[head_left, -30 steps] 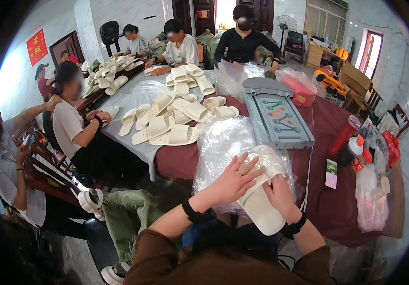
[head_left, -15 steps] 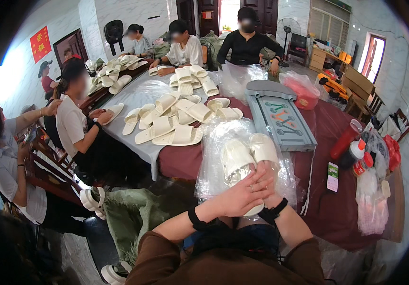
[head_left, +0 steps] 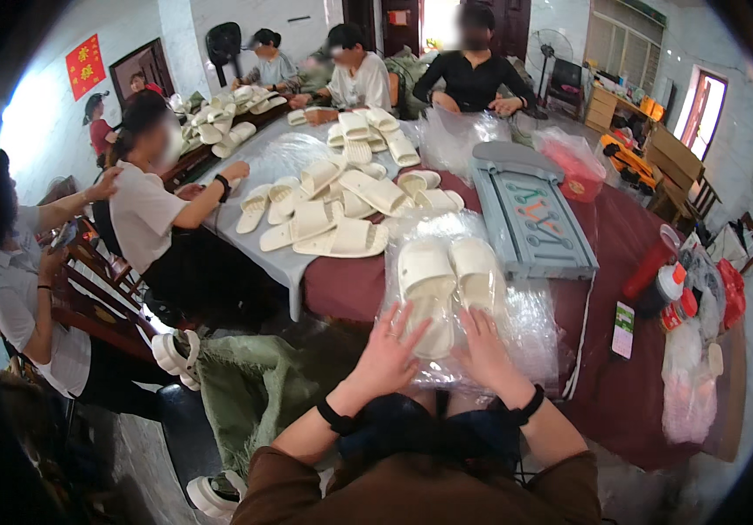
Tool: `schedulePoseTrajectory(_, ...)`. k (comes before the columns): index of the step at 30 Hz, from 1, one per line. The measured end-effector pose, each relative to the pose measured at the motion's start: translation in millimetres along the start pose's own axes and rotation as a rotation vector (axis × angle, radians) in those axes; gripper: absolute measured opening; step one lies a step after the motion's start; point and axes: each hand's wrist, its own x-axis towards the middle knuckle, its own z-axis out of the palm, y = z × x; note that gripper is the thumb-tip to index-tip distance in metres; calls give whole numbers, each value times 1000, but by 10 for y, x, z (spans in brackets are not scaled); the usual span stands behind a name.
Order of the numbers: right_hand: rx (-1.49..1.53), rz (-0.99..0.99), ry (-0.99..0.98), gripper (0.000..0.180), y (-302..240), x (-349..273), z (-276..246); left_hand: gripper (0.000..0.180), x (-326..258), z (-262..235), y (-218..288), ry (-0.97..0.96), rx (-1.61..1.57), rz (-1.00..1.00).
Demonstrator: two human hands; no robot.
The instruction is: The person is placing finished white slippers into plastic bags.
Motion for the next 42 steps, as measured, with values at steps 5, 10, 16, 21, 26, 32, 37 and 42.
schedulePoseTrajectory(5, 594, 61, -520, 47, -20, -481, -896, 77, -248, 78, -152, 92, -155, -195)
schedulePoseTrajectory(10, 551, 514, -205, 32, 327, -498, -1121, 63, -341, -70, -119, 147, -562, -387)
schedulePoseTrajectory(16, 95, -39, 47, 37, 580, -480, -656, 64, -544, -267, -288, 7, -1059, -388)
schedulePoseTrajectory(21, 52, -180, 21, 43, 496, -517, -516, 67, -725, -311, -416, 109, -1428, -264)
schedulePoseTrajectory(26, -24, -324, -40, 30, 386, -603, -513, 70, -799, -112, -390, 98, -185, -192)
schedulePoseTrajectory(32, 254, -191, 49, 16, 496, -668, -512, 56, -729, 151, -169, 203, -65, 76)
schedulePoseTrajectory(37, 370, -87, 150, 16, 544, -745, -515, 26, -688, 217, -220, 263, -135, 70)
schedulePoseTrajectory(42, 343, 147, 375, 14, 483, -726, -380, 22, -666, 353, -242, 356, -547, -236)
